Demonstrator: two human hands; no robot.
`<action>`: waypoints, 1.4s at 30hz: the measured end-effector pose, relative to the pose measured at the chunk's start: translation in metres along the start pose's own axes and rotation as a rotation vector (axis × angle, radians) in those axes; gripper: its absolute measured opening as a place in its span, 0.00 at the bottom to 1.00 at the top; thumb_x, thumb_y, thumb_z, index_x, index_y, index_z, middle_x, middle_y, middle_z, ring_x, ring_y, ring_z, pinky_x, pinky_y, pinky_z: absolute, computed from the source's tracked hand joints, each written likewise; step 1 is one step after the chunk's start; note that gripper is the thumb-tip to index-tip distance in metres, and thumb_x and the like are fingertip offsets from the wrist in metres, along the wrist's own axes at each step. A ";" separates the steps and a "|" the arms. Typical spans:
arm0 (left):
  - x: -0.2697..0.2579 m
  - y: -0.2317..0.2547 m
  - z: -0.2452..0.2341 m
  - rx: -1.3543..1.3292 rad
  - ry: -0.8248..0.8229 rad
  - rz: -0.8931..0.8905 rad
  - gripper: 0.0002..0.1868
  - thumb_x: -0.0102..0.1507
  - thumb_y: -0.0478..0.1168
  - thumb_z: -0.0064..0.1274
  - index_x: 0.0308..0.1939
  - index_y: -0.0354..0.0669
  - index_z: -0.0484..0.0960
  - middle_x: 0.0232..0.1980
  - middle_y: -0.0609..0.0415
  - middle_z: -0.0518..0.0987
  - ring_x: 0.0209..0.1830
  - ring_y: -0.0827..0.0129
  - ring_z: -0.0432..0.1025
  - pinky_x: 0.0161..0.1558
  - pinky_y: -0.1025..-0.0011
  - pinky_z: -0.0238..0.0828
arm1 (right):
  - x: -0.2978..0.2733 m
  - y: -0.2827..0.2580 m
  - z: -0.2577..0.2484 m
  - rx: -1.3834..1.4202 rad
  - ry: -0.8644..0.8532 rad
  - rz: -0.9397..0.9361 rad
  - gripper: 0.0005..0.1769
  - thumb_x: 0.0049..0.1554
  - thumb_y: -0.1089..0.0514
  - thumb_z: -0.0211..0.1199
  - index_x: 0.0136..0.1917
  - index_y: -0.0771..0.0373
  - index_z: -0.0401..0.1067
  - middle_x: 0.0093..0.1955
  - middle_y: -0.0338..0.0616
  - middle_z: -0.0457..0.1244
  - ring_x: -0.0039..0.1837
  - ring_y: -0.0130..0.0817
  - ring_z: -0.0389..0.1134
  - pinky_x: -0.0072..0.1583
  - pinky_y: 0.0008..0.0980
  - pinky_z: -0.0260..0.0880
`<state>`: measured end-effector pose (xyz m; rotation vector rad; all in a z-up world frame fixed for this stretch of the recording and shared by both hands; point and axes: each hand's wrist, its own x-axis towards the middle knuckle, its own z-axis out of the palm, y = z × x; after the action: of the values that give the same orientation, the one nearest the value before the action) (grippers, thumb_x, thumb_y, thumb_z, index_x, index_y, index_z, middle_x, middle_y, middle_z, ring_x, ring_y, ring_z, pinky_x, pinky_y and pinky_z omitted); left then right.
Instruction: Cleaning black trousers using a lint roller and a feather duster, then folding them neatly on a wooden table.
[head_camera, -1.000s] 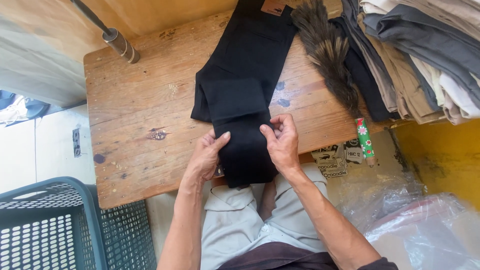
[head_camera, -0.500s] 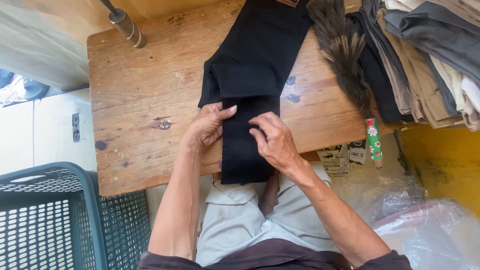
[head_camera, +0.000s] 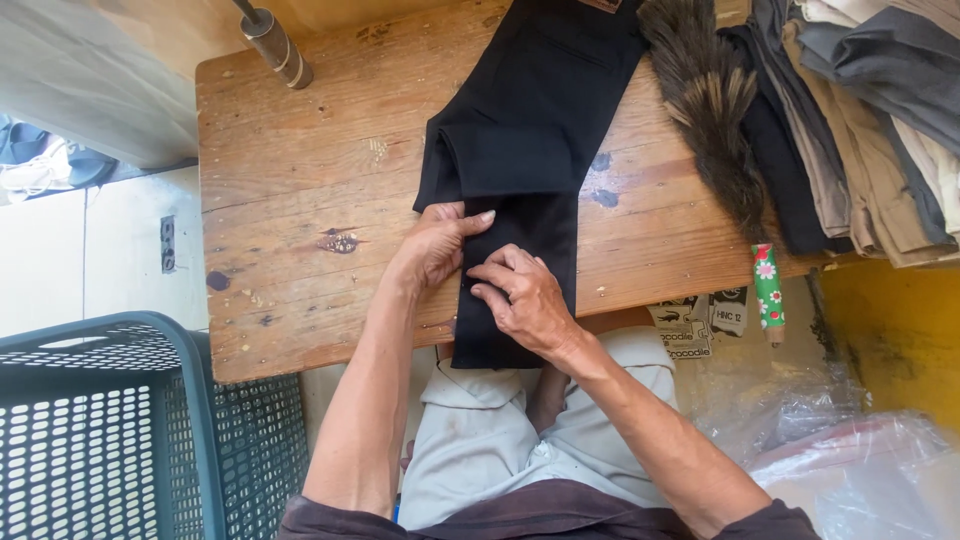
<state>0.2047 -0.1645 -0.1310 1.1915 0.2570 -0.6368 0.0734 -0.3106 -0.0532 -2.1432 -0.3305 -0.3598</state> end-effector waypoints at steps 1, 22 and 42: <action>0.005 -0.007 -0.004 0.014 0.009 0.022 0.18 0.58 0.30 0.66 0.52 0.31 0.85 0.46 0.33 0.84 0.44 0.48 0.82 0.46 0.57 0.83 | -0.001 0.003 0.006 -0.076 0.005 -0.007 0.07 0.57 0.56 0.68 0.50 0.54 0.79 0.44 0.36 0.64 0.47 0.36 0.70 0.50 0.35 0.69; -0.135 -0.041 0.044 0.757 0.723 0.704 0.38 0.55 0.41 0.71 0.68 0.43 0.73 0.35 0.57 0.88 0.31 0.71 0.80 0.33 0.77 0.78 | 0.016 0.020 -0.012 -0.175 -0.011 -0.037 0.05 0.58 0.54 0.67 0.49 0.51 0.80 0.44 0.35 0.64 0.45 0.37 0.72 0.48 0.33 0.75; -0.253 -0.104 0.009 0.880 0.625 0.693 0.08 0.62 0.29 0.55 0.45 0.37 0.84 0.34 0.55 0.83 0.27 0.74 0.74 0.30 0.76 0.73 | 0.022 -0.002 -0.021 -0.131 -0.003 0.011 0.06 0.53 0.66 0.67 0.46 0.63 0.80 0.46 0.37 0.65 0.32 0.27 0.63 0.38 0.26 0.66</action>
<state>-0.0598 -0.1143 -0.0802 2.1767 0.0536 0.3107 0.0905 -0.3247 -0.0318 -2.2732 -0.3046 -0.3811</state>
